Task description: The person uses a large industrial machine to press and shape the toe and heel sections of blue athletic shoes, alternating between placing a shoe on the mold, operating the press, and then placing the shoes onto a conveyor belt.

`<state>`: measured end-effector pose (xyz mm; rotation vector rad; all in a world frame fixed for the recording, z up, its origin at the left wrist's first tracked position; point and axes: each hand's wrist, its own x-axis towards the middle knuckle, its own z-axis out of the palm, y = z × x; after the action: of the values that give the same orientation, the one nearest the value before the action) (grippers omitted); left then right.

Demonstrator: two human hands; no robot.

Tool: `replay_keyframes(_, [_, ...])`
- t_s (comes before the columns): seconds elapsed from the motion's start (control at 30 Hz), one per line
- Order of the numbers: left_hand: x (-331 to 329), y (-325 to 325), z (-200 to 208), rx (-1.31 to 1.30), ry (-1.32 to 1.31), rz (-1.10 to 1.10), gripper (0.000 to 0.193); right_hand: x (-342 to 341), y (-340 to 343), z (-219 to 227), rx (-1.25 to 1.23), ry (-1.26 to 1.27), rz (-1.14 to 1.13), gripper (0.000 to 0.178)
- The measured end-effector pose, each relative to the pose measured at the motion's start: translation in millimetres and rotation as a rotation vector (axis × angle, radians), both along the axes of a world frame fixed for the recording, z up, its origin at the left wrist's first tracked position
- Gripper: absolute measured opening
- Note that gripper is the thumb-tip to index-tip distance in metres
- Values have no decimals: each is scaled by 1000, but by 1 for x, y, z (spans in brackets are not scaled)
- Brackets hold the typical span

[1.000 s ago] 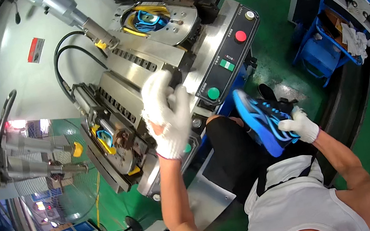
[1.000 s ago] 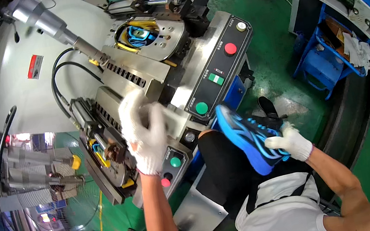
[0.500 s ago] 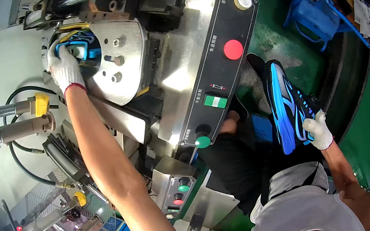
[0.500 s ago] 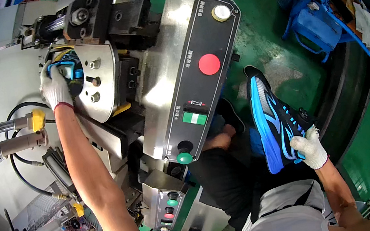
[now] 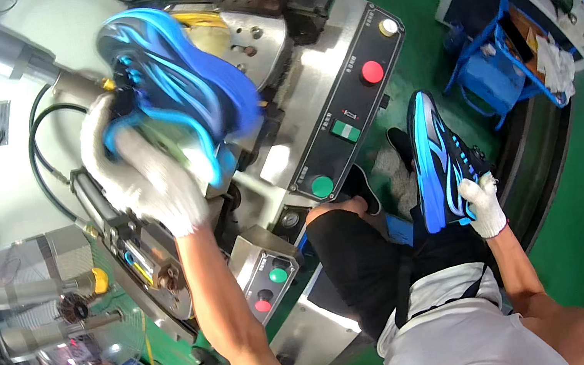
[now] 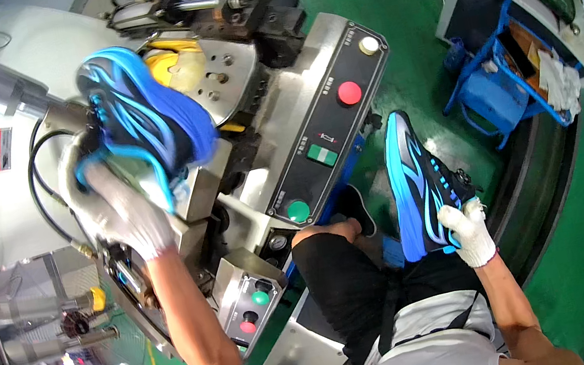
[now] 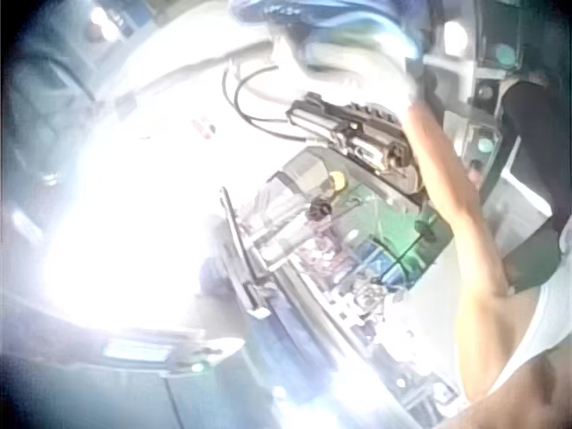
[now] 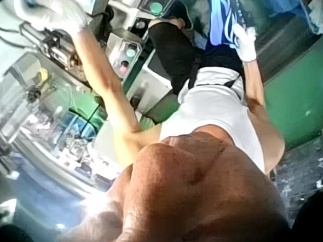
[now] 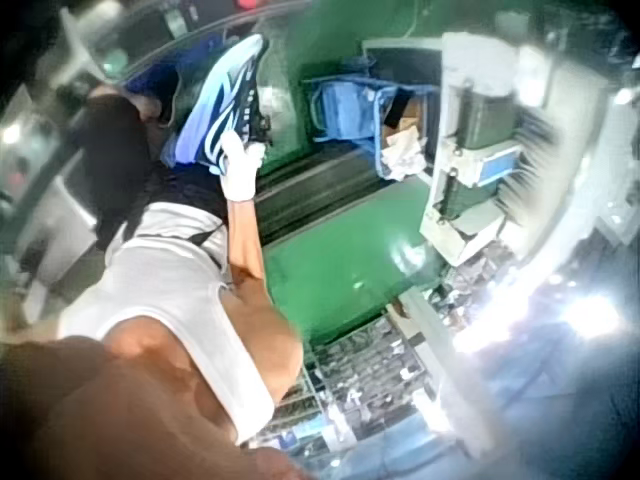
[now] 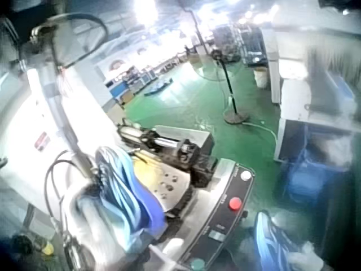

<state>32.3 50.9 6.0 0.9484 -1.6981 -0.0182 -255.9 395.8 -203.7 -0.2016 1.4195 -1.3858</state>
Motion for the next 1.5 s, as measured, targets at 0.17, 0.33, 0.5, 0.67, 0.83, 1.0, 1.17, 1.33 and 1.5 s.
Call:
replay_keyframes(0.17, [53,156,-40,144,-126,-389,27,-1,-86,33,-307,337,-70,48])
replay_keyframes(0.33, [102,291,-127,718,-329,-434,40,9,-248,134,-367,844,384,49])
replay_keyframes(0.5, [127,339,-160,803,-310,-431,47,76,-428,207,-422,1236,549,78])
replay_keyframes(0.67, [142,328,-169,863,-185,-482,54,146,-560,170,-308,1874,824,62])
replay_keyframes(0.83, [143,328,-185,946,-85,-458,44,181,-604,137,-305,1853,968,57])
replay_keyframes(1.0, [144,330,-194,913,-77,-501,46,165,-581,105,-338,1984,868,69])
replay_keyframes(1.17, [142,327,-180,877,-113,-466,45,166,-581,120,-210,1965,956,70])
replay_keyframes(1.33, [139,333,-174,940,-117,-458,47,161,-491,121,-557,1780,619,73])
replay_keyframes(1.5, [137,348,-179,911,-77,-412,44,178,-252,111,-1028,1413,817,76])
